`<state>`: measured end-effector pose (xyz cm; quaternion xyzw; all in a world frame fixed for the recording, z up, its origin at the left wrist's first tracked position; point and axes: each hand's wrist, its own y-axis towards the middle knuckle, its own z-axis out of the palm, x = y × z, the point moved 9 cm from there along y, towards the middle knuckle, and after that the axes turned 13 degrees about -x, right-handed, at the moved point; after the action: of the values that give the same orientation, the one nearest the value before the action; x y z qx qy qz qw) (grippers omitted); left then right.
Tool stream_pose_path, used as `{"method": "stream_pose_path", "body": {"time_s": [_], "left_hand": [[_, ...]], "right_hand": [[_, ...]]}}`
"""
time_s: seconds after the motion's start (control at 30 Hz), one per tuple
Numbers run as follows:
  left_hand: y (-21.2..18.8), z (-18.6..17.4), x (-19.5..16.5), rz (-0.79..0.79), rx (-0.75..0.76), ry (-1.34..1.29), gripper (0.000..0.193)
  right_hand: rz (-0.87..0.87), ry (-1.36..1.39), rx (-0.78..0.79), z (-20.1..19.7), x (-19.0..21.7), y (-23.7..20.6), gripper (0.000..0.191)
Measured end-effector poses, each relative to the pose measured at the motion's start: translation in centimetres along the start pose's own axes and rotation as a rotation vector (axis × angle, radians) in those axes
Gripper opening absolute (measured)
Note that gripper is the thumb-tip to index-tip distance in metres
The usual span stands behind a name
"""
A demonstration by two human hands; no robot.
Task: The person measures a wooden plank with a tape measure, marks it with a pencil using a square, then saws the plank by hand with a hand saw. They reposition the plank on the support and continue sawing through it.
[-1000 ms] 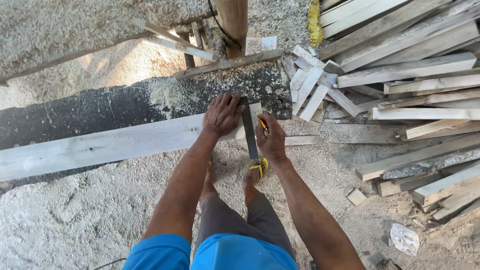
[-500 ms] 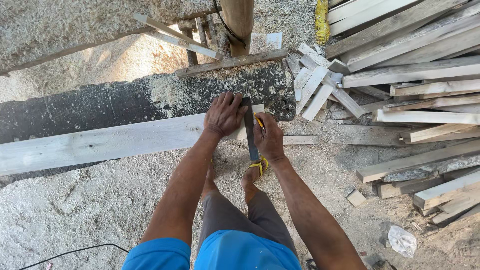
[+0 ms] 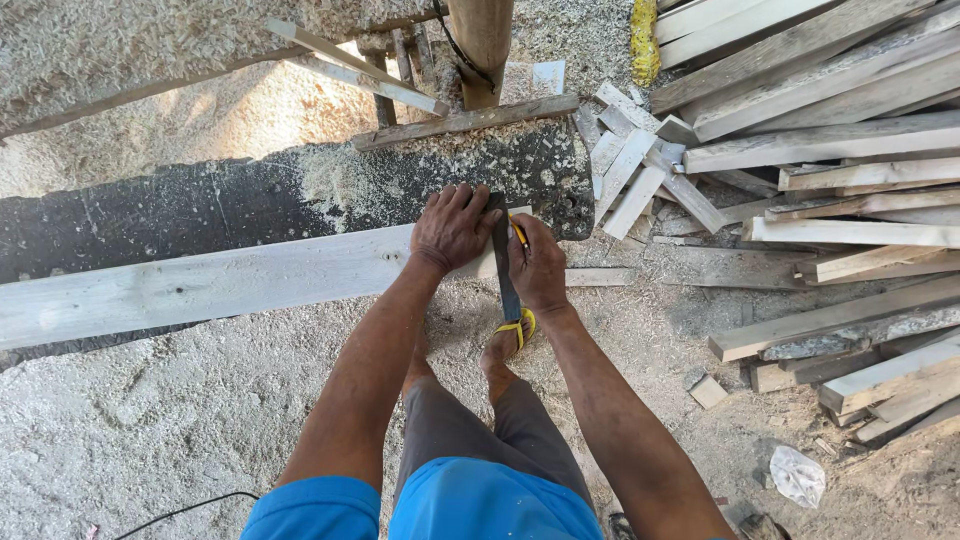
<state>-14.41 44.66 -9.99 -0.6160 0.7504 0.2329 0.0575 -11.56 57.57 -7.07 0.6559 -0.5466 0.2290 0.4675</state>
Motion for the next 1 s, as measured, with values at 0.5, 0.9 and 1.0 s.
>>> {"method": "stream_pose_path", "body": {"time_s": [0.5, 0.9, 1.0], "left_hand": [[-0.7, 0.8, 0.7, -0.017, 0.048, 0.001, 0.045], [-1.2, -1.5, 0.8, -0.023, -0.132, -0.052, 0.038], [-2.1, -3.4, 1.4, -0.071, -0.210, -0.056, 0.037]], "right_hand": [[0.039, -0.007, 0.107, -2.7, 0.5, -5.9, 0.021], [0.144, -0.114, 0.144, -2.8, -0.4, -2.2, 0.014], [0.187, -0.030, 0.177, -1.1, -0.3, 0.7, 0.012]]}}
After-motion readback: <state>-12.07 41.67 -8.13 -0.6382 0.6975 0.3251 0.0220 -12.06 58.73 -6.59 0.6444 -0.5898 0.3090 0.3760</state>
